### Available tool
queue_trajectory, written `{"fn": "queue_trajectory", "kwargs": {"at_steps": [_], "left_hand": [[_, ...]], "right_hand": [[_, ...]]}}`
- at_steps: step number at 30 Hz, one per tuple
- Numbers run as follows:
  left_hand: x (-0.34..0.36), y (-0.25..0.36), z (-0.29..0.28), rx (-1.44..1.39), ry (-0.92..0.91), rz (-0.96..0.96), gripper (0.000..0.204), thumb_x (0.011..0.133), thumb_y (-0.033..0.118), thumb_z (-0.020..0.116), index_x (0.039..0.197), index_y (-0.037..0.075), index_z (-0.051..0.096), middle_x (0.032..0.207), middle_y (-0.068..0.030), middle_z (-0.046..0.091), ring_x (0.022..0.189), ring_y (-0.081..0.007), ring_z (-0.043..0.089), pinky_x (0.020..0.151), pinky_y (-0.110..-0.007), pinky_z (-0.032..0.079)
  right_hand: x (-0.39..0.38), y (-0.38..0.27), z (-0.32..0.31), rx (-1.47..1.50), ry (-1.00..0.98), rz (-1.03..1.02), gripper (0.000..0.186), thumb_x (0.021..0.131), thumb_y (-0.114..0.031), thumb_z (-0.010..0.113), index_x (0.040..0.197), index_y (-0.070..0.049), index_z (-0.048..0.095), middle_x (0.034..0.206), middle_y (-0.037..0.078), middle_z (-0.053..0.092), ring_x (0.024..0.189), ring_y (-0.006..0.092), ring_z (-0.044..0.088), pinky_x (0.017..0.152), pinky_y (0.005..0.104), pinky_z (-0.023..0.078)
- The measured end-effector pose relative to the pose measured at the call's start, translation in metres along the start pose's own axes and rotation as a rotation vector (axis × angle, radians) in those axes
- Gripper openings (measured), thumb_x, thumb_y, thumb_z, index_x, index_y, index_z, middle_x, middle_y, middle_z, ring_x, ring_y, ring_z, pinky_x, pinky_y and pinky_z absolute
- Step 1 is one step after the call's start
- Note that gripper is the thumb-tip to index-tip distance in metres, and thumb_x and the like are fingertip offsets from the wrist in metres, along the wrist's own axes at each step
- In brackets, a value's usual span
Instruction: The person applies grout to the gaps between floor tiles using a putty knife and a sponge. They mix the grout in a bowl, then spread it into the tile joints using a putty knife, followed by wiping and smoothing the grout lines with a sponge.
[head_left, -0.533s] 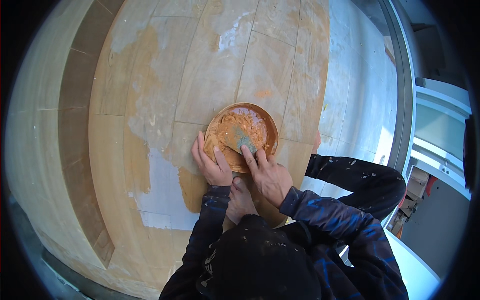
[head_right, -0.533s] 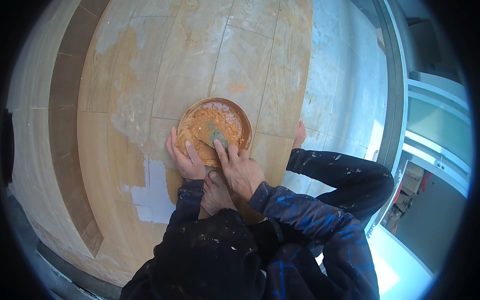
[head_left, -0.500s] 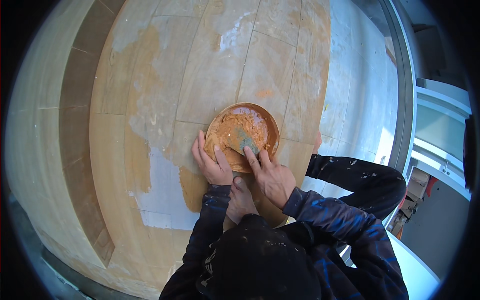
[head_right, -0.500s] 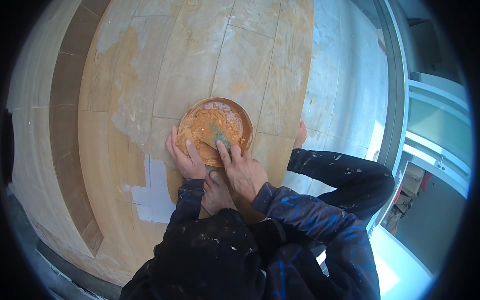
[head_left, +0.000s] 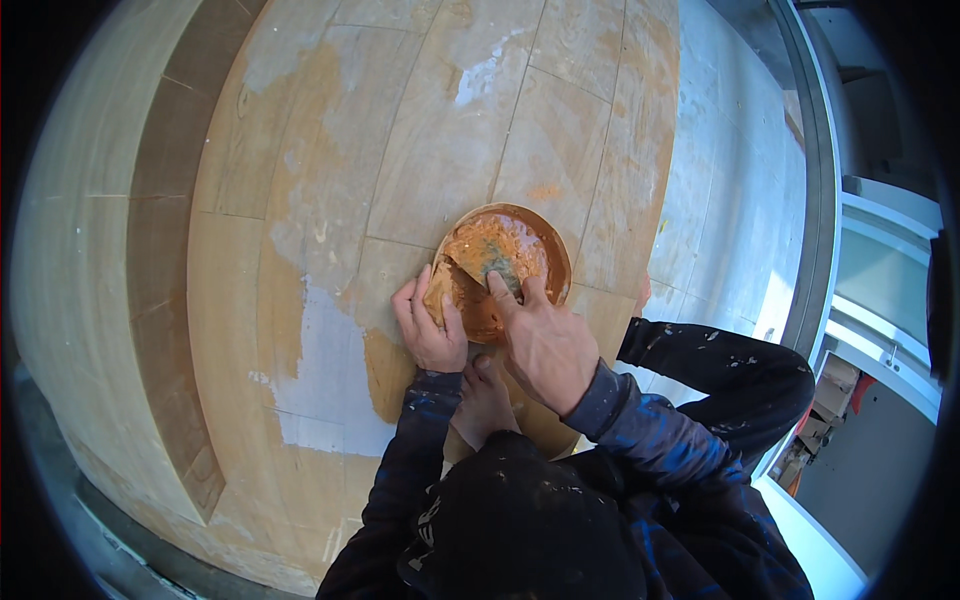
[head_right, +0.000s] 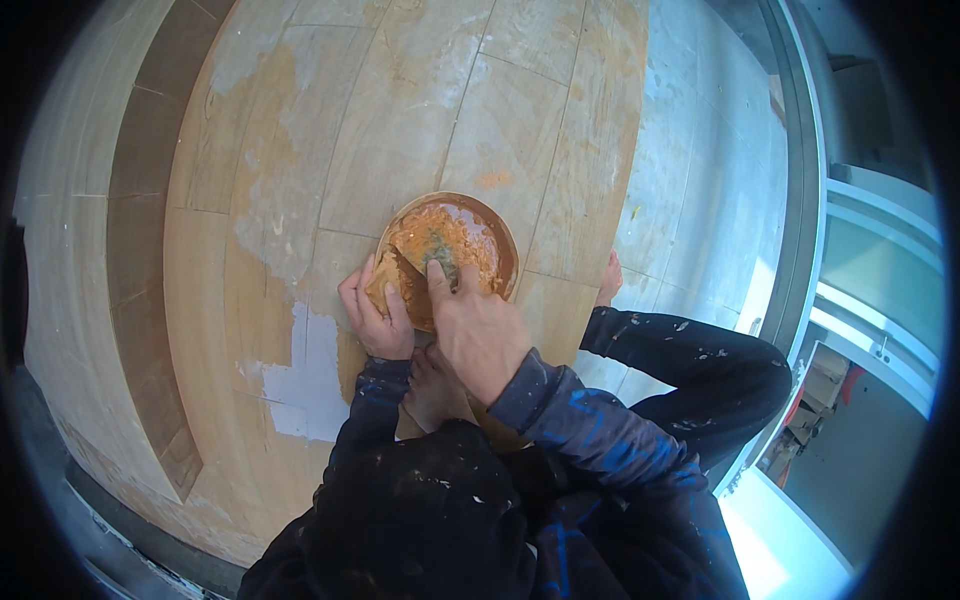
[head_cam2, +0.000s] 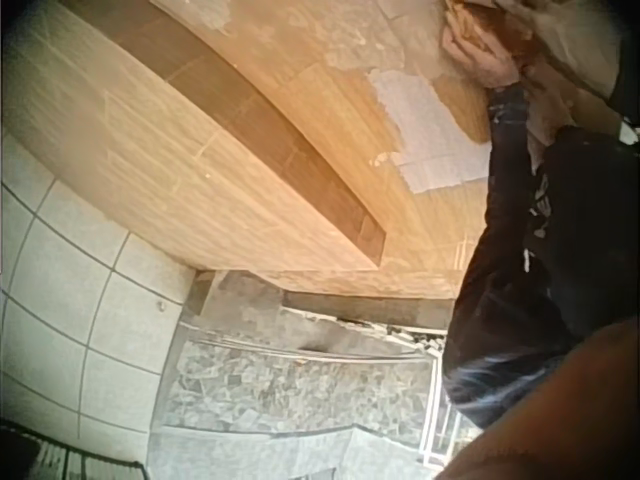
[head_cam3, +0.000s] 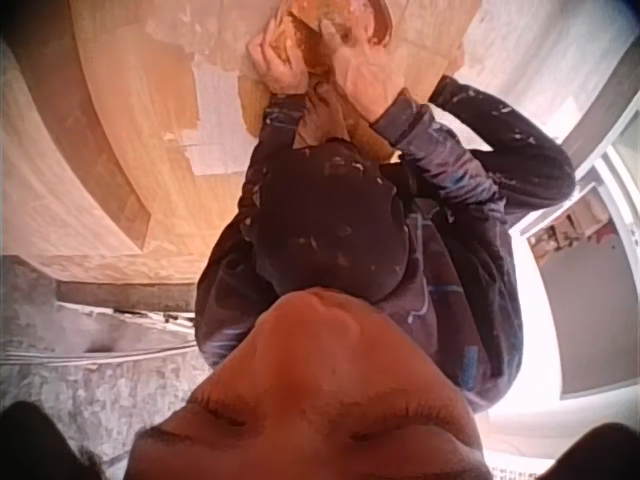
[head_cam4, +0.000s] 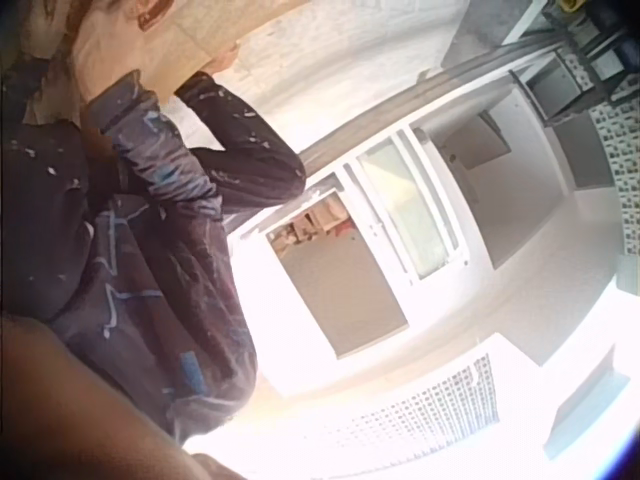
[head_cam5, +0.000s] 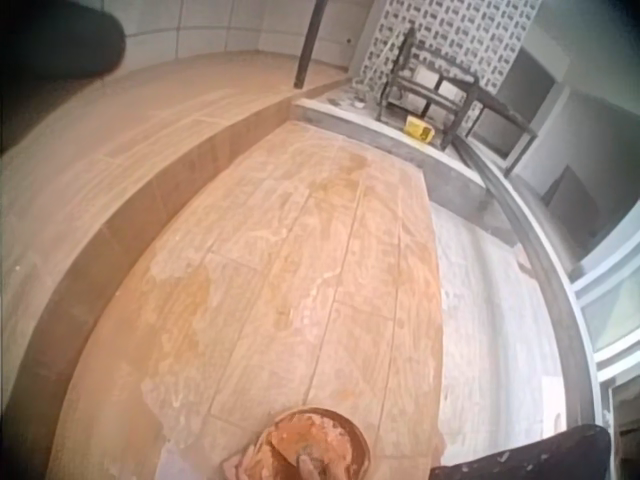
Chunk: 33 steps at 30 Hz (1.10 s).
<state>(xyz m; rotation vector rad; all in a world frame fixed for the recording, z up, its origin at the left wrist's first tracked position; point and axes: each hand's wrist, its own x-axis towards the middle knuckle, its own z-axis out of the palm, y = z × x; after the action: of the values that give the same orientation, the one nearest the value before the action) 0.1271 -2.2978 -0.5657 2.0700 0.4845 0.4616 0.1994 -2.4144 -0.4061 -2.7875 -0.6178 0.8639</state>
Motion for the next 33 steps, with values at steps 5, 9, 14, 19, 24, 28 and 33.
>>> {"fn": "queue_trajectory", "kwargs": {"at_steps": [5,9,14,19,24,28,33], "left_hand": [[0.000,-0.001,0.008,0.017,0.117,0.012,0.043,0.096,0.011,0.060,0.137,-0.004,0.059,0.117,-0.0216,0.055,0.108,-0.0380,0.058,0.095,-0.046,0.050],[0.001,0.002,0.014,0.020,0.189,-0.021,0.041,0.095,0.009,0.059,0.134,-0.005,0.060,0.117,-0.0216,0.056,0.107,-0.0390,0.058,0.095,-0.047,0.050],[0.000,0.003,0.015,-0.024,0.162,-0.002,0.039,0.095,0.009,0.059,0.131,-0.003,0.062,0.120,-0.0221,0.057,0.111,-0.0389,0.059,0.096,-0.047,0.050],[0.000,-0.003,0.009,0.011,0.141,0.038,0.038,0.092,0.010,0.060,0.128,-0.001,0.065,0.120,-0.0204,0.060,0.111,-0.0379,0.060,0.095,-0.047,0.050],[0.000,-0.004,0.014,-0.001,0.205,0.033,0.037,0.090,0.012,0.061,0.125,-0.001,0.066,0.118,-0.0193,0.061,0.109,-0.0383,0.061,0.095,-0.048,0.051],[0.003,0.006,0.020,0.006,0.249,-0.032,0.036,0.091,0.011,0.060,0.124,-0.001,0.066,0.118,-0.0193,0.061,0.108,-0.0384,0.062,0.095,-0.048,0.051],[0.008,0.009,0.012,0.001,0.206,-0.052,0.035,0.093,0.012,0.056,0.125,-0.001,0.064,0.118,-0.0187,0.059,0.111,-0.0366,0.061,0.097,-0.047,0.051]], "right_hand": [[-0.005,-0.005,0.029,-0.111,0.095,0.002,0.067,0.086,-0.019,0.068,0.148,-0.003,0.052,0.105,0.020,0.060,0.074,0.0324,0.071,0.064,0.0405,0.059],[-0.012,0.005,0.001,-0.107,-0.046,-0.062,0.065,0.086,-0.018,0.068,0.148,-0.004,0.053,0.106,0.020,0.061,0.077,0.0327,0.072,0.064,0.0413,0.059],[0.014,0.038,-0.041,-0.033,-0.050,-0.219,0.041,0.083,-0.018,0.071,0.117,0.005,0.065,0.084,0.019,0.070,0.076,0.0345,0.073,0.067,0.0435,0.059],[0.061,0.015,-0.064,-0.105,-0.119,-0.339,0.018,0.083,-0.010,0.063,0.094,0.002,0.070,0.073,0.020,0.070,0.075,0.0367,0.072,0.066,0.0464,0.058],[0.060,-0.020,-0.060,-0.238,-0.344,-0.287,0.020,0.088,-0.021,0.067,0.087,-0.003,0.075,0.086,0.015,0.074,0.084,0.0297,0.075,0.070,0.0394,0.060],[0.017,-0.008,-0.019,-0.434,-0.218,-0.274,0.032,0.095,-0.025,0.064,0.112,0.001,0.073,0.095,0.011,0.071,0.087,0.0257,0.072,0.069,0.0344,0.060],[-0.001,0.008,-0.035,-0.460,-0.366,-0.178,0.042,0.099,-0.020,0.055,0.134,0.000,0.064,0.092,0.014,0.070,0.075,0.0268,0.072,0.061,0.0363,0.058]]}}
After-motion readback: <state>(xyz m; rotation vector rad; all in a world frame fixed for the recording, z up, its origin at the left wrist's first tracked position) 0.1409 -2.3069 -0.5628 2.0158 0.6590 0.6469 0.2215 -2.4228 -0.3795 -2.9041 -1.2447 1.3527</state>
